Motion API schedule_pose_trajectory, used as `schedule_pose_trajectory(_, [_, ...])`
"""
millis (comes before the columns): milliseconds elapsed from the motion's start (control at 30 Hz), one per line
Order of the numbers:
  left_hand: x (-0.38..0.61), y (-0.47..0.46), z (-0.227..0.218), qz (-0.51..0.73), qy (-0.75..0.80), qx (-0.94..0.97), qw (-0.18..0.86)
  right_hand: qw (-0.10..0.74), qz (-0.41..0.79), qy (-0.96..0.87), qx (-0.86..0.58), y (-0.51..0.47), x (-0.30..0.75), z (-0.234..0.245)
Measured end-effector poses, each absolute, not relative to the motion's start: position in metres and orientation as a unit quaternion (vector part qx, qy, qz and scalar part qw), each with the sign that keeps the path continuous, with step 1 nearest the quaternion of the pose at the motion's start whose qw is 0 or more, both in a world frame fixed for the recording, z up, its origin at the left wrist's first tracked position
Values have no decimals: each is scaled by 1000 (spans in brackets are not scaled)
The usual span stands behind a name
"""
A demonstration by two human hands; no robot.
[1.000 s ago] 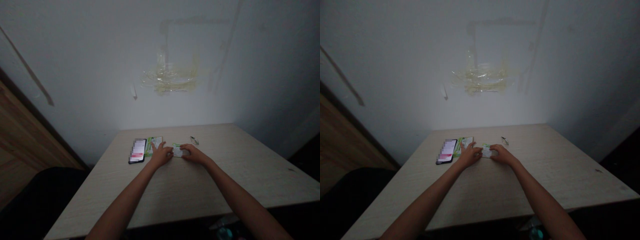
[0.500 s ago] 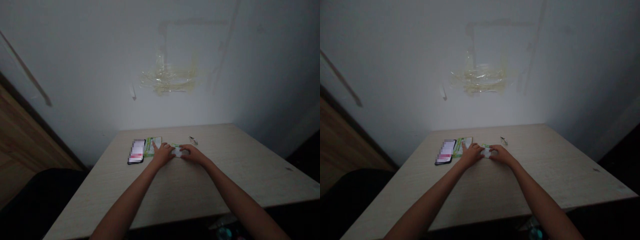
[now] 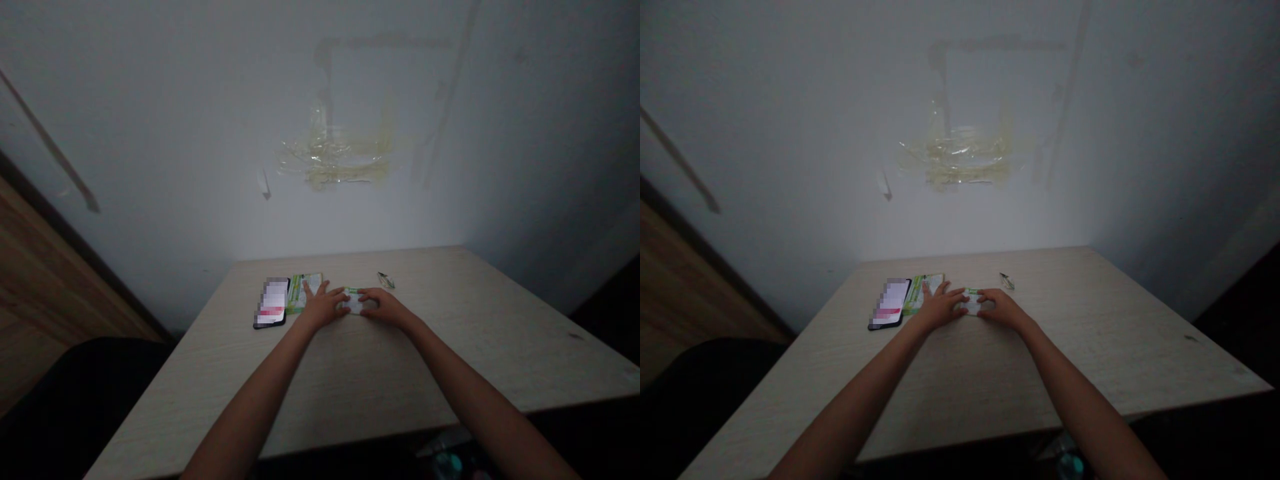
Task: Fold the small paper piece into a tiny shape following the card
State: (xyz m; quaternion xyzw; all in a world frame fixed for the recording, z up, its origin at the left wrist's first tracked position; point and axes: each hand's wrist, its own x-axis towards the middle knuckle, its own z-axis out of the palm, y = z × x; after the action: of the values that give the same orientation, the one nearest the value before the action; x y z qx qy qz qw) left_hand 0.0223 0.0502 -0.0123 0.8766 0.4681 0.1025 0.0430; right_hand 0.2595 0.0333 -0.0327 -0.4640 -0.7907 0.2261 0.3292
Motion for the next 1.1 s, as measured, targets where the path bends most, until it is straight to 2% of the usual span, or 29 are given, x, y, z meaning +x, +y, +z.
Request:
schedule_pose_trajectory(533, [21,51,-10,81,468,879,32,352,237,-767,-481,37,262,-33])
schedule_pose_trajectory(1100, [22,54,-13,86,471,877,39,302,84,-782,-539,58,258,-48])
